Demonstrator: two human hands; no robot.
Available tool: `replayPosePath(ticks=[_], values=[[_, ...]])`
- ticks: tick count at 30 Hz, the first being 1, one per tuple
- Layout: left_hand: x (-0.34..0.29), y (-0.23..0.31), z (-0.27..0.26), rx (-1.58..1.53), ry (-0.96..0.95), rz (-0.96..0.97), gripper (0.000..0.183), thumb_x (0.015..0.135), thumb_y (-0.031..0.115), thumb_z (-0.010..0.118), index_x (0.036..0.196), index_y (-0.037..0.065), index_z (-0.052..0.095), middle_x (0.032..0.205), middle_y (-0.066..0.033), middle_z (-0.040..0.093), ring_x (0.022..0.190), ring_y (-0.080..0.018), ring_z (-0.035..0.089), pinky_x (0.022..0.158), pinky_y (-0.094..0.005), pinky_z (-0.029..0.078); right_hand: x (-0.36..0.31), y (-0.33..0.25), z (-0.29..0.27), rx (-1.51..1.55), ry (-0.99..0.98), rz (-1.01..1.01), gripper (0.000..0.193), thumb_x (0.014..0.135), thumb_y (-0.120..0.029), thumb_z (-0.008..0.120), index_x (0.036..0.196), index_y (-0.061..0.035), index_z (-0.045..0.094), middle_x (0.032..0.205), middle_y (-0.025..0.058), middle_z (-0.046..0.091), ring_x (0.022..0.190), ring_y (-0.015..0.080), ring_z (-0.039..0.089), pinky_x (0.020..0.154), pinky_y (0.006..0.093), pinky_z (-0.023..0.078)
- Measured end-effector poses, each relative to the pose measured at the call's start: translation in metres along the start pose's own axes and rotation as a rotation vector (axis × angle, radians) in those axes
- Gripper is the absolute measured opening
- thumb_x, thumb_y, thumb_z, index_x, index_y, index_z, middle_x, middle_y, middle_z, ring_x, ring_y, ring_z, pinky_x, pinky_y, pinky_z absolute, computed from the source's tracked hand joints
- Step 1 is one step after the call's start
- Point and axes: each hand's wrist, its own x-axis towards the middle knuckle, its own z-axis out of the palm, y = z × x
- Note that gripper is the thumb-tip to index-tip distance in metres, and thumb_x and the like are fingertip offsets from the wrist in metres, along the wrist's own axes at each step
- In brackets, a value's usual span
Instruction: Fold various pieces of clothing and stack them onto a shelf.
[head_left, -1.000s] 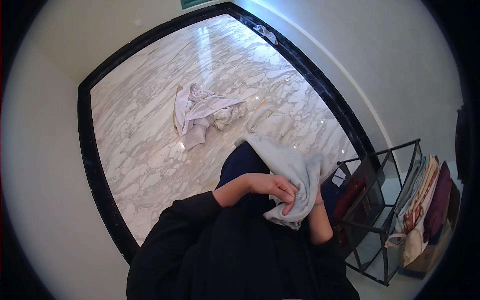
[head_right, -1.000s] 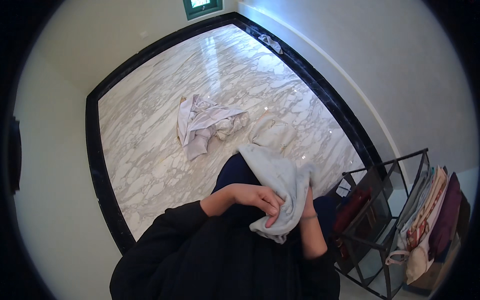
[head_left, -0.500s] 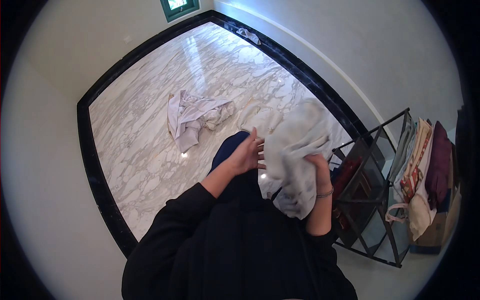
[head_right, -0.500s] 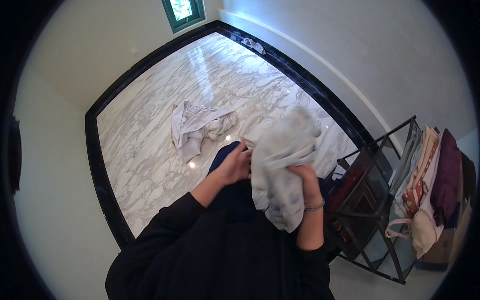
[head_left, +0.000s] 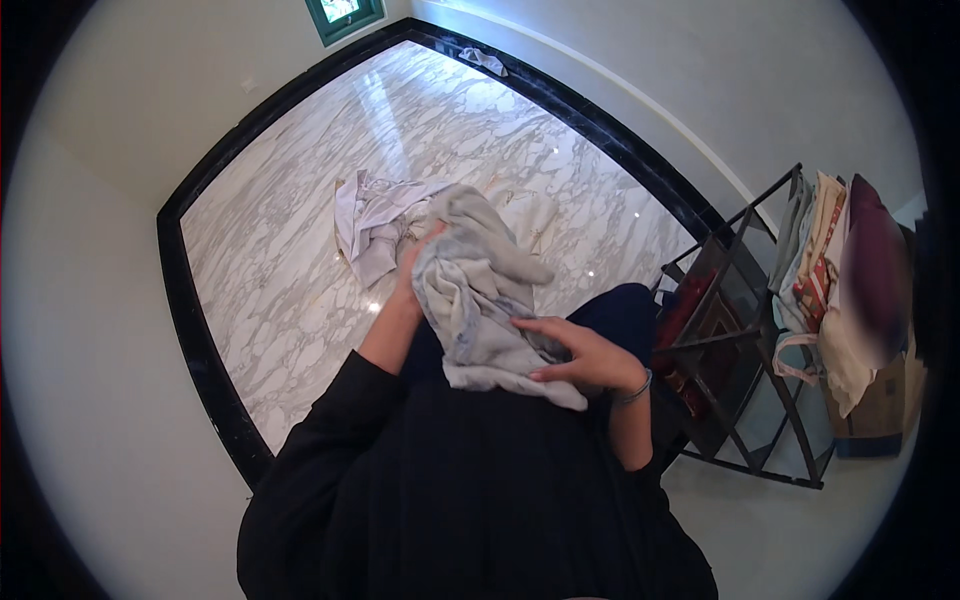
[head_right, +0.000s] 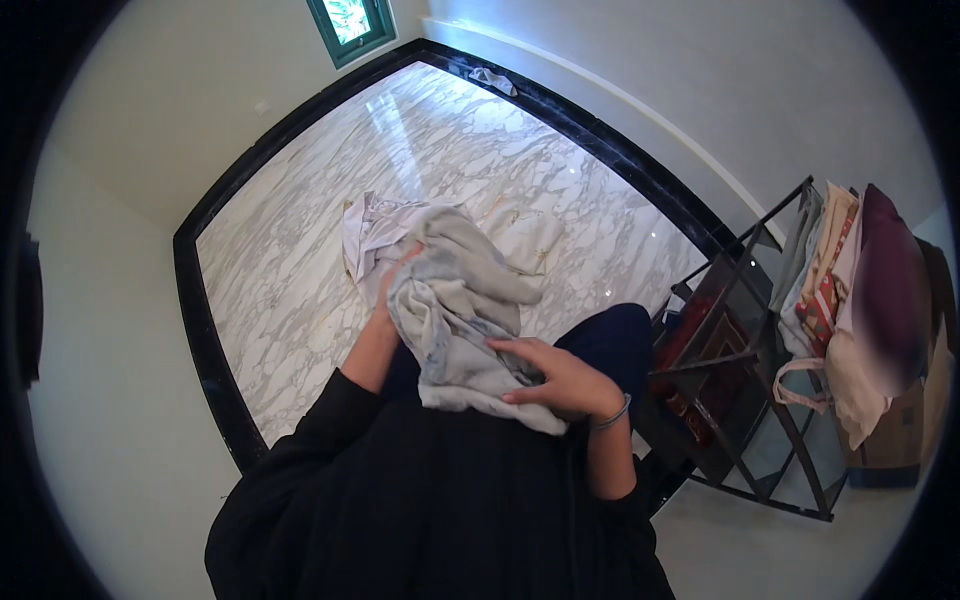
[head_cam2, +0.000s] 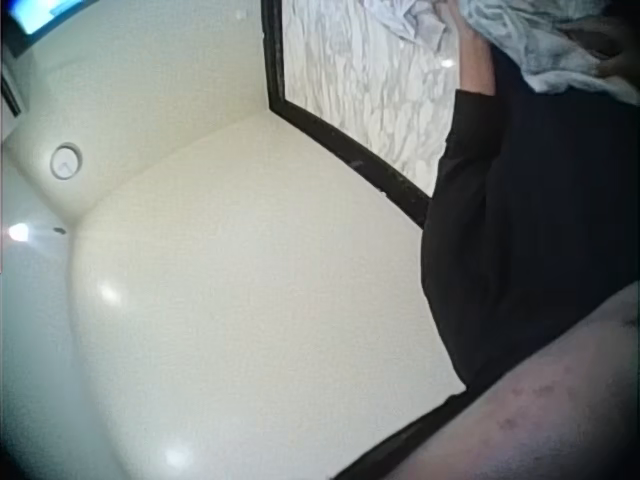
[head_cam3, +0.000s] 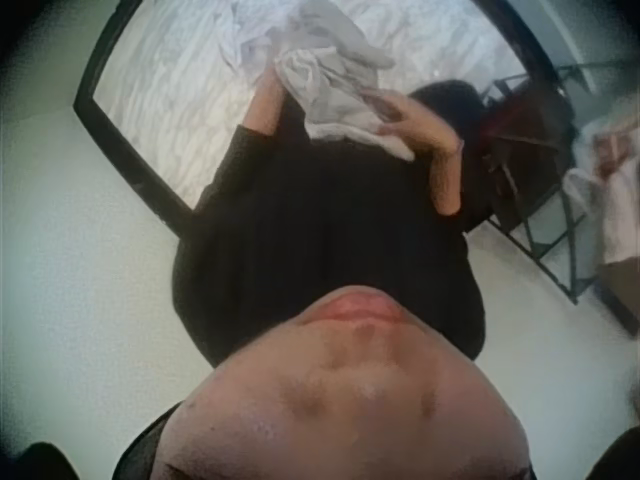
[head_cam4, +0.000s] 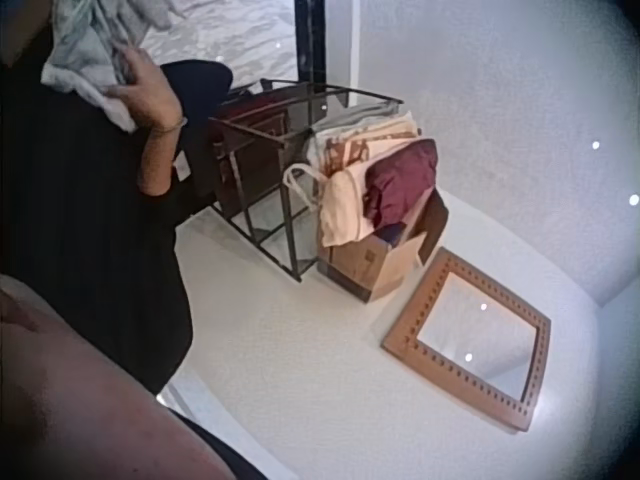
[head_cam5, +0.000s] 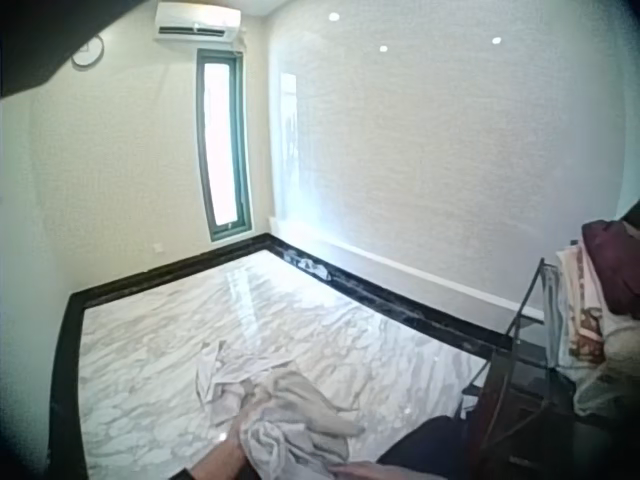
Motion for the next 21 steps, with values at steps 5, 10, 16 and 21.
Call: replayPosePath(ticks=[5,10,16,21], values=[[-0.022,0.003,-0.009,0.157,0.139,0.187,0.049,0.096,0.042,0.053,0.124,0.002,0.053,0.111,-0.0134,0.065,0.098,-0.0261,0.066,0.086,-0.0401,0.055,-0.026,0.028,-0.005,0.271,0.054,0.237,0.036,0.081,-0.014,0.074,0.114,-0.0058,0.064,0.079,0.0000,0.058,0.073,0.0079,0.053,0.069,0.0224,0.044],[-0.029,-0.014,-0.017,0.302,0.278,0.127,0.047,0.095,0.038,0.056,0.125,0.002,0.053,0.110,-0.0112,0.065,0.097,-0.0229,0.066,0.084,-0.0368,0.055,-0.036,0.039,0.000,0.491,0.137,0.267,0.021,0.080,-0.007,0.074,0.098,-0.0030,0.065,0.076,-0.0058,0.053,0.070,0.0015,0.050,0.066,0.0171,0.041],[-0.020,-0.021,-0.010,0.539,0.261,0.173,0.043,0.095,0.032,0.057,0.125,0.002,0.053,0.110,-0.0080,0.064,0.093,-0.0181,0.065,0.082,-0.0323,0.053,-0.029,0.045,0.011,0.576,0.397,0.215,0.026,0.076,-0.001,0.075,0.098,-0.0035,0.062,0.083,-0.0027,0.059,0.074,0.0043,0.056,0.067,0.0192,0.045],[-0.021,-0.034,0.016,0.674,0.109,-0.097,0.047,0.093,0.036,0.060,0.125,0.002,0.054,0.109,-0.0039,0.063,0.096,-0.0133,0.063,0.083,-0.0279,0.051,-0.032,0.042,0.006,0.835,0.643,0.053,0.024,0.079,-0.001,0.072,0.098,-0.0049,0.059,0.086,-0.0024,0.057,0.076,0.0049,0.057,0.069,0.0183,0.044]])
